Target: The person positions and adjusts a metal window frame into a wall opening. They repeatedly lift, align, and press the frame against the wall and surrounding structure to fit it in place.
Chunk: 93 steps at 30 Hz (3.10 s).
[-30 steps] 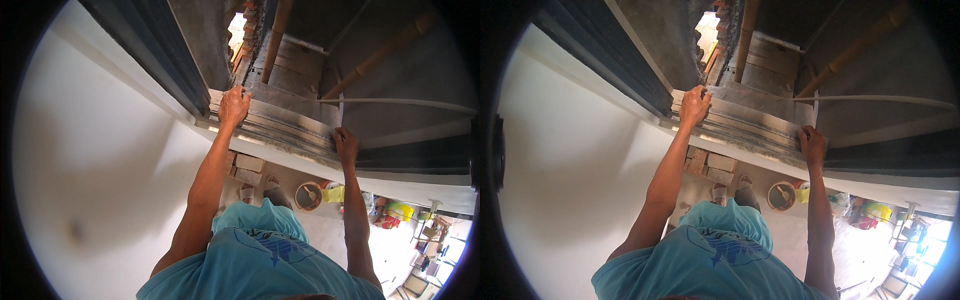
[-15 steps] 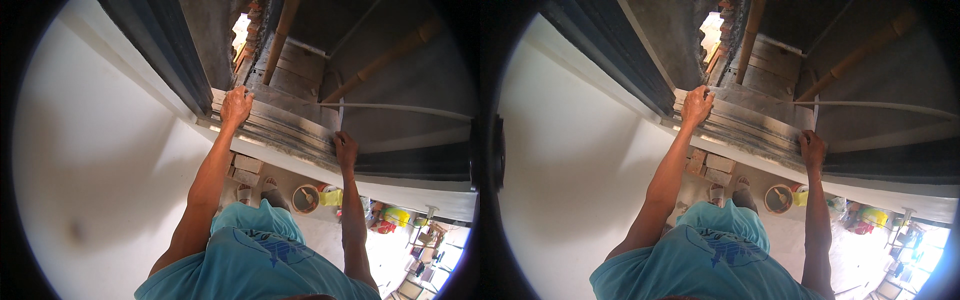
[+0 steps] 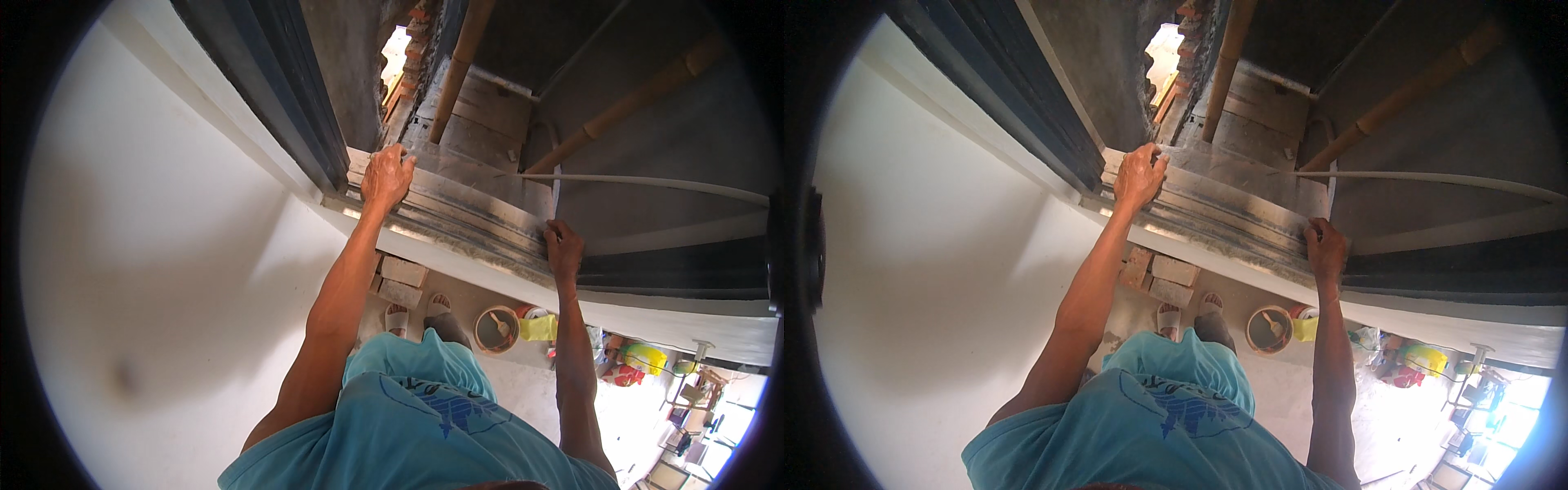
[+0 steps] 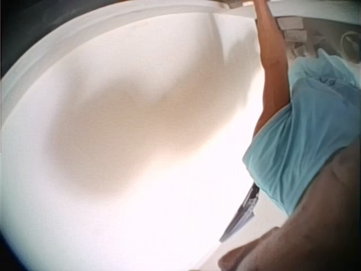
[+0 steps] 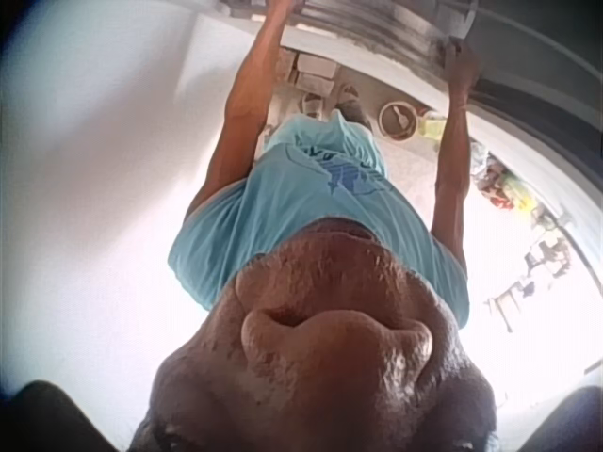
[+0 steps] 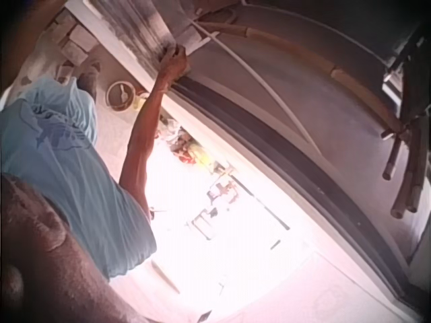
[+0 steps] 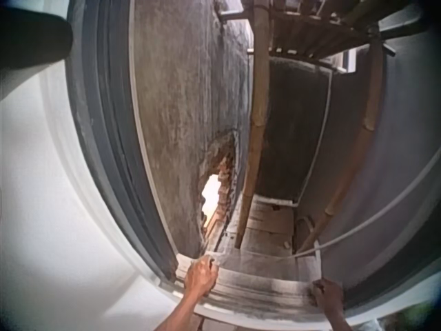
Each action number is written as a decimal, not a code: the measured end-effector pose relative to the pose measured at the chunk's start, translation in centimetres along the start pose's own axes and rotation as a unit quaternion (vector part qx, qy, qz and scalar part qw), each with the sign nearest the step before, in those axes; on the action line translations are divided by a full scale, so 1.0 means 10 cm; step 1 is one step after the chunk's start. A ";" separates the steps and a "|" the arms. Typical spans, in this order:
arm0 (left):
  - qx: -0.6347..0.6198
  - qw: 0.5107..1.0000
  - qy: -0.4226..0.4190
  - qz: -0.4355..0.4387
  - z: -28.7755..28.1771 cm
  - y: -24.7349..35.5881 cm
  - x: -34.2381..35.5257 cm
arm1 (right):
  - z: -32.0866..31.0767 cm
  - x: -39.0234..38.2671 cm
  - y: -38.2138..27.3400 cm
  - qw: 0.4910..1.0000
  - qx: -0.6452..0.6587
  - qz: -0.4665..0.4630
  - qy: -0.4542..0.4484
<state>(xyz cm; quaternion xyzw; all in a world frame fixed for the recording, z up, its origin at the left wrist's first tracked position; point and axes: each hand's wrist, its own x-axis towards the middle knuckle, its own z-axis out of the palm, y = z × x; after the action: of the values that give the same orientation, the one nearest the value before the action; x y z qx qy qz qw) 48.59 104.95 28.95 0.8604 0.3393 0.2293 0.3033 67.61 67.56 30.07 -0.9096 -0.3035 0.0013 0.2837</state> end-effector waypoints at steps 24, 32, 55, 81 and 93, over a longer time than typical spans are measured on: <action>0.005 1.000 -0.005 0.008 -0.01 0.02 -0.01 | 0.03 0.00 0.09 1.000 0.005 -0.006 0.014; 0.002 1.000 -0.003 0.011 -0.02 0.02 -0.01 | 0.05 -0.01 0.09 0.999 0.026 -0.016 0.031; -0.002 1.000 -0.020 0.001 -0.01 0.00 0.00 | 0.05 -0.01 0.08 0.999 0.009 -0.014 0.039; -0.003 1.000 -0.018 0.009 -0.01 -0.02 0.00 | 0.04 -0.02 0.05 1.000 0.018 0.002 0.022; 0.000 1.000 0.003 0.011 0.01 -0.01 0.00 | 0.05 -0.03 0.07 0.999 0.029 -0.004 0.029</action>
<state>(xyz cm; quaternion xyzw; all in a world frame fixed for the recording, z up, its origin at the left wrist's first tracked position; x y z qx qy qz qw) 48.58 104.98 28.79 0.8633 0.3310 0.2349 0.3000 67.67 67.24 29.23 -0.8996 -0.2984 -0.0173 0.3184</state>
